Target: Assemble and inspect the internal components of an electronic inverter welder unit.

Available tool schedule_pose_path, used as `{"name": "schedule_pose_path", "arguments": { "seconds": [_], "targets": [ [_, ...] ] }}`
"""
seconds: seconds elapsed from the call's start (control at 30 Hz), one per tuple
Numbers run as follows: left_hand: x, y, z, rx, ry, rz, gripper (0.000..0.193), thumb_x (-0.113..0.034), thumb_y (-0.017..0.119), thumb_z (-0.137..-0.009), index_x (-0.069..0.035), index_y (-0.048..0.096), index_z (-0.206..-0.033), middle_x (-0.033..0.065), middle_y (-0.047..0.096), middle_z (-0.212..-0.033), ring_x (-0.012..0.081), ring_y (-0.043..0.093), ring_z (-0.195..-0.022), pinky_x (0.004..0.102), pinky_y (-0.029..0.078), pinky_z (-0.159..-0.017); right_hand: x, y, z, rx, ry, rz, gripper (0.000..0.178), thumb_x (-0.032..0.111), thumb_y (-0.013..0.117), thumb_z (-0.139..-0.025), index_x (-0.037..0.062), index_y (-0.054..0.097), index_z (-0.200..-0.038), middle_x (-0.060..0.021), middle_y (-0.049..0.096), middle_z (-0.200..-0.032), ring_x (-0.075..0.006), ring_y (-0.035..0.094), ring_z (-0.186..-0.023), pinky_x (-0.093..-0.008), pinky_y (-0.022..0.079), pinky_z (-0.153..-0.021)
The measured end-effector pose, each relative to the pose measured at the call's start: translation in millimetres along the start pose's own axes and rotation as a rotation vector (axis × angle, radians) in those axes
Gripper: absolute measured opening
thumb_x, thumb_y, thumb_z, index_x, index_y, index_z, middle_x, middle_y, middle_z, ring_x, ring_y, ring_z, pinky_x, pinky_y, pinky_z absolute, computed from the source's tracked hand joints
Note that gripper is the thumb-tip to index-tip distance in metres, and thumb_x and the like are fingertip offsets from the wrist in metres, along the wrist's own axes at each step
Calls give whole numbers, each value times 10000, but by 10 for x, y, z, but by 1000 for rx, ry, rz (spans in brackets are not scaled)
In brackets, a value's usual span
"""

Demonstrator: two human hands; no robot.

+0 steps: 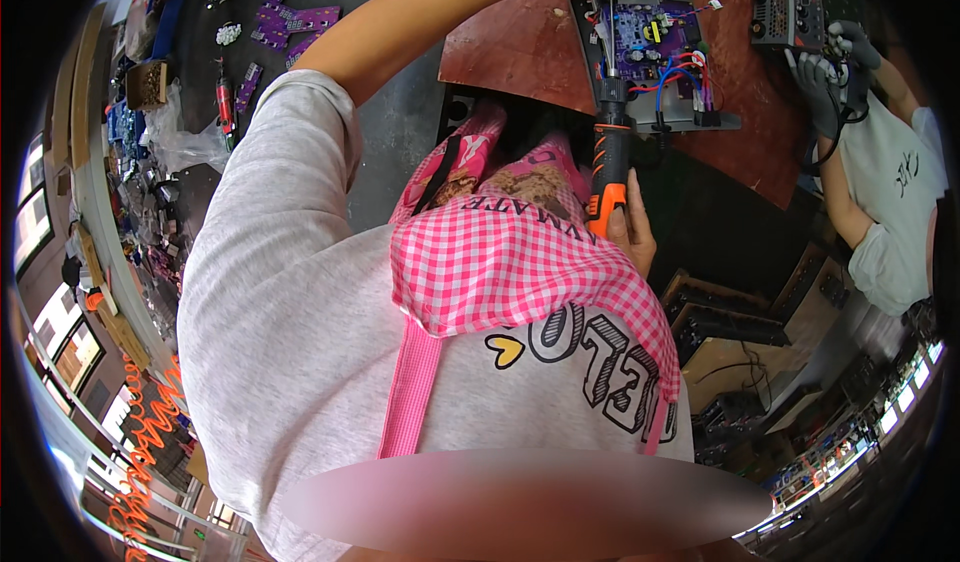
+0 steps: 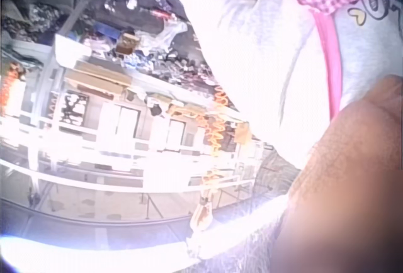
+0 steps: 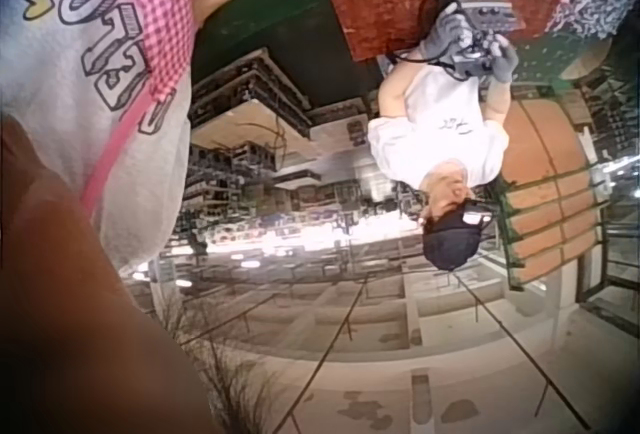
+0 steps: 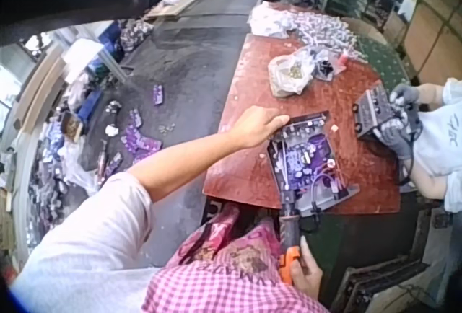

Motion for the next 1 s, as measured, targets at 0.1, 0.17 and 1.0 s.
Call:
{"name": "schedule_pose_path", "arguments": {
  "seconds": [0.1, 0.17, 1.0],
  "targets": [
    [-9, -1, 4, 9, -14, 21, 471, -425, 503, -959, -12, 632, -772, 239, 641, -762, 424, 638, -767, 512, 466, -696, -8, -9, 1, 6, 19, -25, 602, 249, 579, -995, 7, 341, -1492, -141, 564, -1275, -124, 568, -1039, -275, 459, -895],
    [-14, -5, 4, 2, -10, 14, 469, -424, 504, -959, -12, 633, -776, 242, 641, -769, 426, 637, -771, 512, 467, -697, -11, -15, -9, 14, -22, -32, 603, 249, 580, -995, 7, 341, -1492, -140, 565, -1271, -122, 568, -1036, -274, 459, -893],
    [180, 126, 106, 33, -398, 734, 448, -488, 483, -975, -106, 628, -1160, 139, 703, -1002, 282, 680, -869, 442, 507, -708, 628, 17, 253, 161, 234, -86, 598, 214, 424, -1029, 98, 173, -1560, -161, 536, -1239, -159, 566, -998, -296, 463, -922]
  ]
}}
Point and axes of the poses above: each hand's wrist, its own z-axis away from the middle knuckle, its own y-axis out of the palm, x = y × z, the point moved 1 cm from there along -z, towards the middle knuckle
